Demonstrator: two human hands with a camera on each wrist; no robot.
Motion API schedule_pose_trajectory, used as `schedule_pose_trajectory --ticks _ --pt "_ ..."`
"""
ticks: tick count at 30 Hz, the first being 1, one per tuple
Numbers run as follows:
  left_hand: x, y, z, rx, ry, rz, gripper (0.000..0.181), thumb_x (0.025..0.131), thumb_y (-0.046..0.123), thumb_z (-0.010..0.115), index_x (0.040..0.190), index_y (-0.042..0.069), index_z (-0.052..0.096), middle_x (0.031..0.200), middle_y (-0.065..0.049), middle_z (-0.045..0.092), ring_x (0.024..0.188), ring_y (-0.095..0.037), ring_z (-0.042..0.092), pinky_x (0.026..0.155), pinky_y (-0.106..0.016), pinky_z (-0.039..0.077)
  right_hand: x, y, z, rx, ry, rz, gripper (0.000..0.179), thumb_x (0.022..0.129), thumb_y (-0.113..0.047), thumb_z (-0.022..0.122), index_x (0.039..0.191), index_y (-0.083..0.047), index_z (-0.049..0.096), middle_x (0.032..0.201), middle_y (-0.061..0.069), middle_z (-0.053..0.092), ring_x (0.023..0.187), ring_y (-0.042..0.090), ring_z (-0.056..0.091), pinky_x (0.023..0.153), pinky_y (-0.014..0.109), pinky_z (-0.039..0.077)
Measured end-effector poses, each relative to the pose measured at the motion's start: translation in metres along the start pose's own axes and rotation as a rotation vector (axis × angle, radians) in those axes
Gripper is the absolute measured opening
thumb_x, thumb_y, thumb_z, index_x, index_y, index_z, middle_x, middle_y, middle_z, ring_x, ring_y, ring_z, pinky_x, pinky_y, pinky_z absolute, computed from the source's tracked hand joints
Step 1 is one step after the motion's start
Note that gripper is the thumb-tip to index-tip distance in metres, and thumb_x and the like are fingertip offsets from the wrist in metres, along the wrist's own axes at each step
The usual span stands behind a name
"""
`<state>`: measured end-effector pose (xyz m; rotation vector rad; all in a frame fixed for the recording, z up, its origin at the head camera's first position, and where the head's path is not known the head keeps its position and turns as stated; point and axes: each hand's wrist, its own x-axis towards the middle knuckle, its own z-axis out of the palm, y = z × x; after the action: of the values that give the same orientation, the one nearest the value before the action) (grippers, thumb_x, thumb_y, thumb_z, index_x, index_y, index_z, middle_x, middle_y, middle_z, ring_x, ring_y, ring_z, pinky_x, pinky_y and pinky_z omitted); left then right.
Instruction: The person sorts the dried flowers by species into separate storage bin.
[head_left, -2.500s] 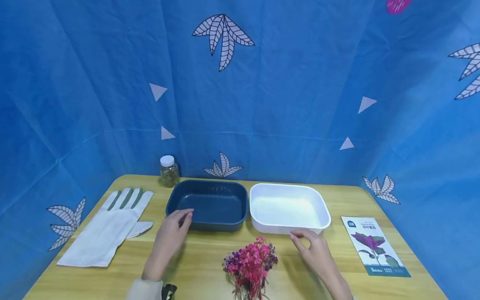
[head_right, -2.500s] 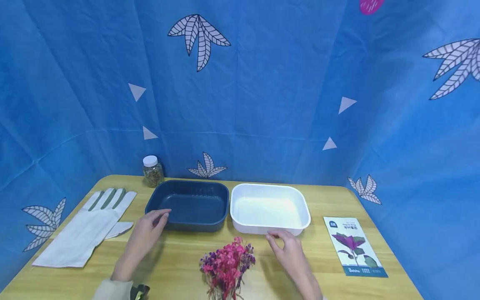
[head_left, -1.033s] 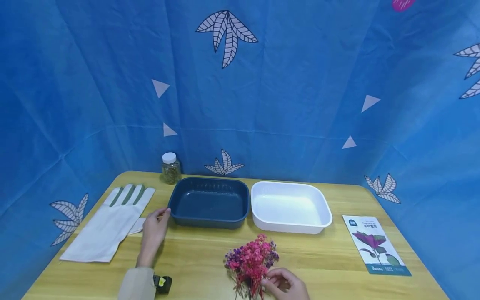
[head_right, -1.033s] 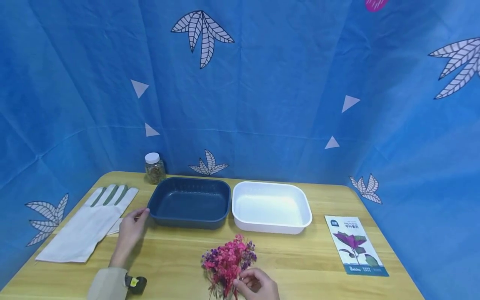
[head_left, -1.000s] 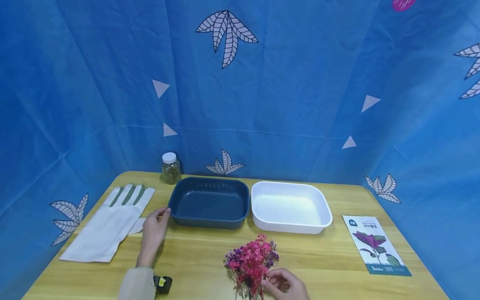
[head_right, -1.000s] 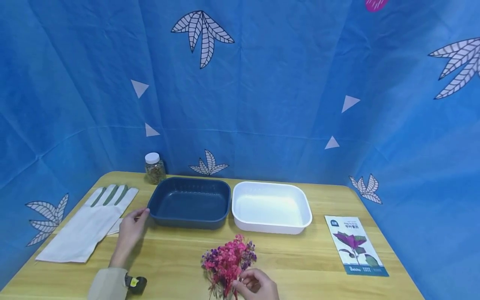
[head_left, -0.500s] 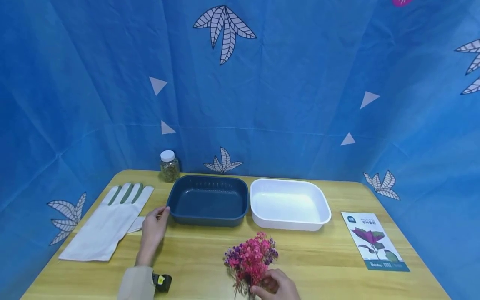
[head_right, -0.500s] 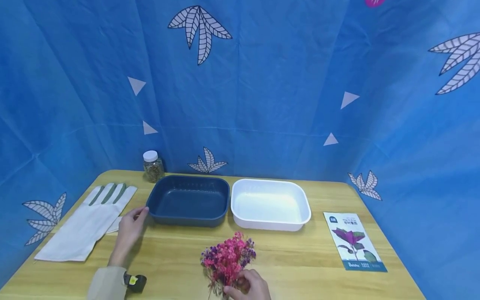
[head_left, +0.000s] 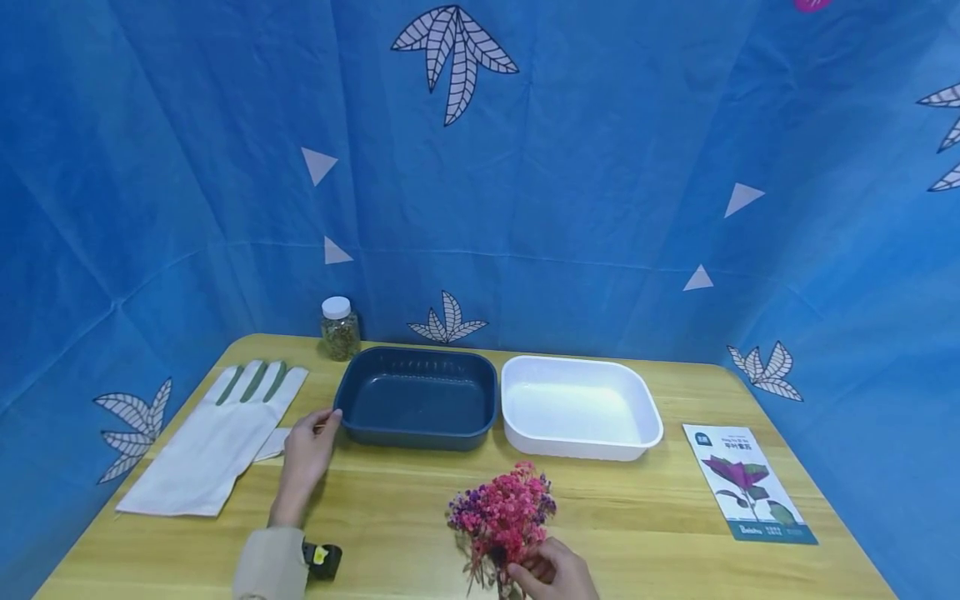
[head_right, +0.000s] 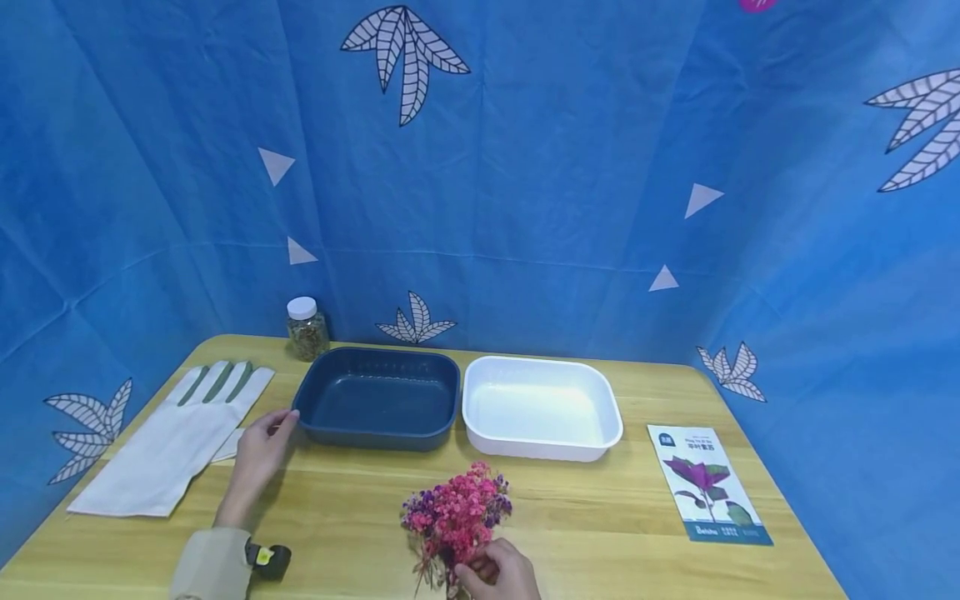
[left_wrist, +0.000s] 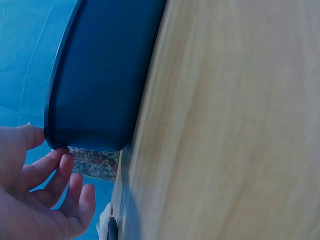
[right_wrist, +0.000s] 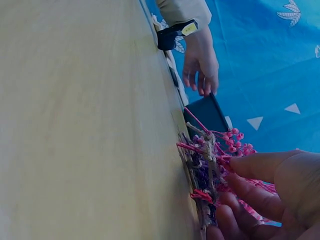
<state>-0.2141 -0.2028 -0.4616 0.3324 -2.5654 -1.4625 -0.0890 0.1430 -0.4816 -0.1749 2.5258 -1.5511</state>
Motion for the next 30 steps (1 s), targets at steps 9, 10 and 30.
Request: schedule_pose_trajectory --ticks 9,10,30 --pt "0.001 0.000 0.001 0.007 0.007 0.001 0.054 0.101 0.036 0.042 0.131 -0.009 0.049 0.125 -0.028 0.051 0.114 -0.038 0.051 0.094 -0.048 0.044 -0.004 -0.008 0.000 0.114 0.026 0.097 0.031 0.085 -0.025 0.071 0.087 0.005 0.065 0.071 0.001 0.064 0.062 0.009 0.057 0.056 0.021 0.049" --pt "0.000 0.000 0.001 0.007 0.007 0.002 0.054 0.101 0.036 0.042 0.131 -0.009 0.049 0.125 -0.029 0.051 0.114 -0.038 0.051 0.094 -0.048 0.044 -0.004 -0.009 -0.001 0.115 0.026 0.099 0.032 0.086 -0.026 0.071 0.088 0.006 0.065 0.072 0.001 0.064 0.063 0.010 0.058 0.056 0.021 0.049" --pt "0.000 0.000 -0.001 -0.003 -0.003 0.002 0.052 0.101 0.034 0.043 0.130 -0.008 0.050 0.125 -0.029 0.051 0.113 -0.038 0.051 0.093 -0.048 0.044 -0.006 -0.025 -0.011 0.075 0.198 0.028 0.020 0.084 -0.013 0.070 0.090 0.006 0.065 0.081 0.009 0.068 0.068 0.003 0.059 0.066 0.021 0.052"
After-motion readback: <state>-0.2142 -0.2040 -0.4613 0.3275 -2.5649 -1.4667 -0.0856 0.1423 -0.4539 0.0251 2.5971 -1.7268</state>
